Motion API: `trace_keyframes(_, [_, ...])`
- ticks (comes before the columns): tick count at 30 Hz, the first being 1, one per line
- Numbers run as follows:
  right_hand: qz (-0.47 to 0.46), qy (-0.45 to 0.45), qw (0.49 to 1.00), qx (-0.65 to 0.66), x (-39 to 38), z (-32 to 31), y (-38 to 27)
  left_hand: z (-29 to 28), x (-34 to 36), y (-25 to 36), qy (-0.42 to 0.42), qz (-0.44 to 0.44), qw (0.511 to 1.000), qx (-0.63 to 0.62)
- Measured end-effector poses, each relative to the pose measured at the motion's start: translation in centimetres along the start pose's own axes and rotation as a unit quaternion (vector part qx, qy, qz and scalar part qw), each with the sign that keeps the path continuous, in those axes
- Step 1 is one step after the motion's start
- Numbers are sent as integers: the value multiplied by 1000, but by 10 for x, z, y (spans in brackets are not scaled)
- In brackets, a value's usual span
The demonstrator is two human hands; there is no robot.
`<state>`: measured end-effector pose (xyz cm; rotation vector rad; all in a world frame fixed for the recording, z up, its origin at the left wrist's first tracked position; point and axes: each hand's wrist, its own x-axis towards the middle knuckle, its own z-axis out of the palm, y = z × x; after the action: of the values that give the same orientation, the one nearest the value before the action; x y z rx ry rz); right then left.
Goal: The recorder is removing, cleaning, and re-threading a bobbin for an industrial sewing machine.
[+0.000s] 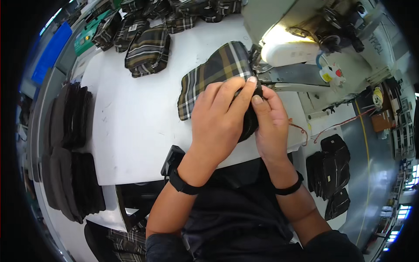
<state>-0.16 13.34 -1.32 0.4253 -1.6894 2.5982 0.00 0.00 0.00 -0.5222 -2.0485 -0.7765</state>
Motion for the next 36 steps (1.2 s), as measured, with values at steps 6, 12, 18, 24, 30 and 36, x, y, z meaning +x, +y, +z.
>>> trace_keyframes(6, [-12, 30, 999, -38, -3, 8, 10, -8, 4, -2, -9, 6, 999, 35])
trace_keyframes(12, [-3, -18, 977, -210, -44, -19, 7, -22, -9, 8, -47, -15, 998, 50])
trace_keyframes(18, [-22, -89, 966, -243, -70, -47, 19, -75, -70, 2, -96, -141, 982, 87])
trace_keyframes(24, [-11, -67, 966, -248, -69, -40, 27, -117, -151, -28, -51, -245, 968, 18])
trace_keyframes(30, [-43, -52, 972, -223, -68, -47, 25, -91, -131, -15, -28, -241, 966, 93])
trace_keyframes(36, [-5, -65, 982, -175, -66, -49, 31, -91, -135, -13, -17, -218, 970, 109])
